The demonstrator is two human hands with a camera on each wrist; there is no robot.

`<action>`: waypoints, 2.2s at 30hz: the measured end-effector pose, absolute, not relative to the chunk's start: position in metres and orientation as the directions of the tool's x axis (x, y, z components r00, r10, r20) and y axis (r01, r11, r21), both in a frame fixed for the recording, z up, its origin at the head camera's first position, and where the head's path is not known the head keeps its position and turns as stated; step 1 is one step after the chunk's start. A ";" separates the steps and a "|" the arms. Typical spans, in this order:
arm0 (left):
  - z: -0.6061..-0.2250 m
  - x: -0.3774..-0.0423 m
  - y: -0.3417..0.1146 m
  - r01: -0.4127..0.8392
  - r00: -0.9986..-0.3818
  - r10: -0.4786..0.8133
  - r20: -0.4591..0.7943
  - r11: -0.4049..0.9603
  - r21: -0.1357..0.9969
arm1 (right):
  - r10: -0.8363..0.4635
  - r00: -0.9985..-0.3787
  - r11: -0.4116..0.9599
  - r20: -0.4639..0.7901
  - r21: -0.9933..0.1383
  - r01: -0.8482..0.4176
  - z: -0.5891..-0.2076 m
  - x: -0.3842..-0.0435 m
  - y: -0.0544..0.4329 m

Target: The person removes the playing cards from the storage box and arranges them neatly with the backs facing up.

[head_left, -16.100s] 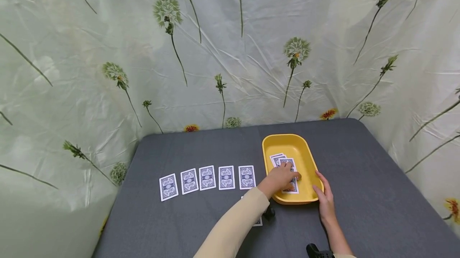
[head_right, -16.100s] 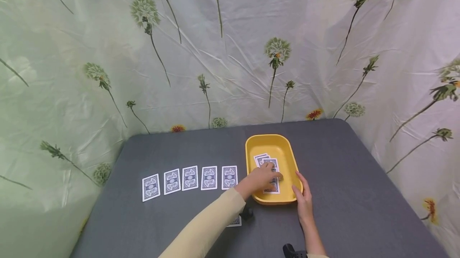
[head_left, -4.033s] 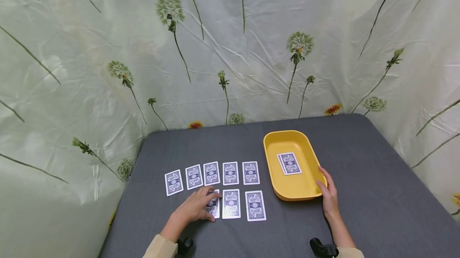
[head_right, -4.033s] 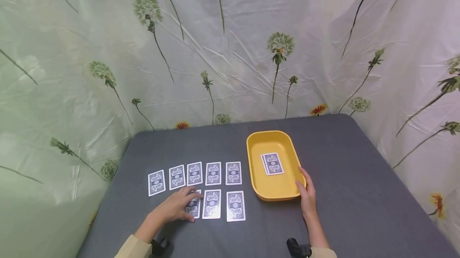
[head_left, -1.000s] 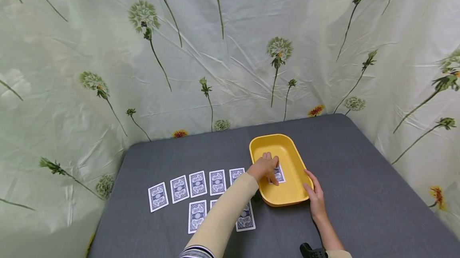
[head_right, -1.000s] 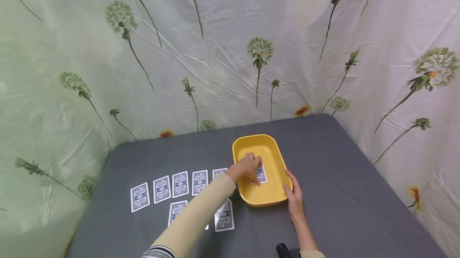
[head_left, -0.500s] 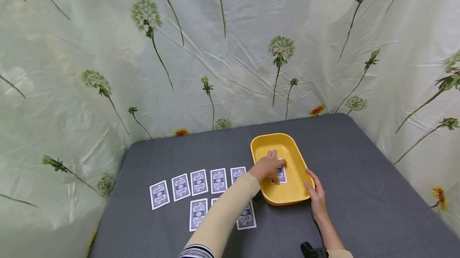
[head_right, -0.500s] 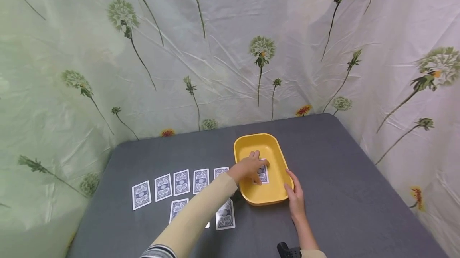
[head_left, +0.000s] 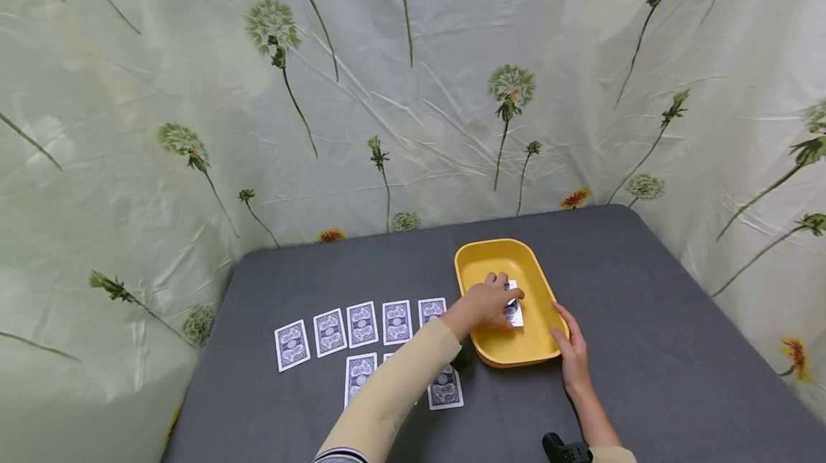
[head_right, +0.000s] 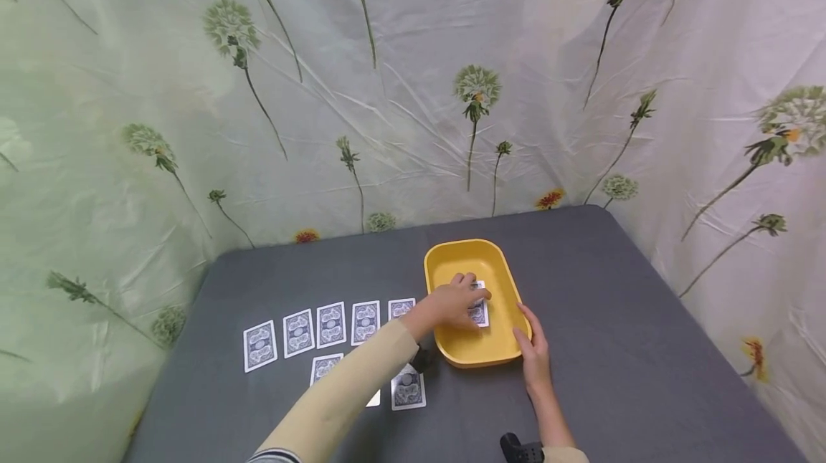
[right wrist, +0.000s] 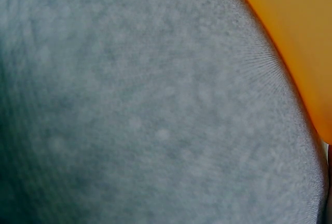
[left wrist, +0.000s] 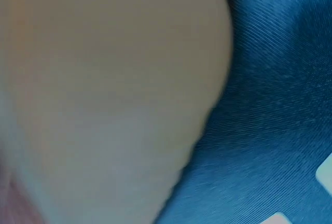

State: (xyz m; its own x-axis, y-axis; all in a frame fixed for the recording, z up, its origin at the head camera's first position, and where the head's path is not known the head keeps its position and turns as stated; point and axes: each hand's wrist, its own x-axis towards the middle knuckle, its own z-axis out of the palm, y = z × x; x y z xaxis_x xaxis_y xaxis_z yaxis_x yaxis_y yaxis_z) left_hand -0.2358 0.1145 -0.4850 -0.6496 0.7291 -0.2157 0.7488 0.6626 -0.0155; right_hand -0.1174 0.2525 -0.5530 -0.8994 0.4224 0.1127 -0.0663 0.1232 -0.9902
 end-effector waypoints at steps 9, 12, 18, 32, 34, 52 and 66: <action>-0.450 -0.220 0.073 0.753 -0.648 0.759 -0.064 0.651 0.101 | 0.422 -0.899 0.123 0.120 -0.990 -0.074 -0.549 -0.117 0.254; -0.441 -0.213 0.043 0.712 -0.691 0.723 -0.010 0.682 0.169 | 0.428 -0.899 0.113 0.089 -0.993 -0.045 -0.550 -0.117 0.252; -0.436 -0.185 -0.032 0.596 -0.798 0.590 0.126 0.737 0.319 | 0.440 -0.896 0.106 0.055 -0.994 -0.010 -0.552 -0.117 0.251; -0.480 -0.123 -0.183 0.334 -0.939 0.332 0.089 0.824 0.458 | 0.438 -0.898 0.103 0.047 -0.995 -0.002 -0.551 -0.116 0.250; -0.489 -0.120 -0.195 0.312 -0.948 0.309 0.084 0.833 0.457 | 0.439 -0.897 0.103 0.044 -0.995 0.001 -0.550 -0.116 0.250; -0.530 -0.122 -0.215 0.384 -0.905 0.424 0.041 0.772 0.507 | 0.427 -0.903 0.126 0.047 -0.992 0.008 -0.550 -0.114 0.252; -0.518 -0.130 -0.211 0.308 -0.896 0.434 -0.095 0.761 0.571 | 0.425 -0.904 0.141 0.054 -0.990 0.007 -0.551 -0.114 0.252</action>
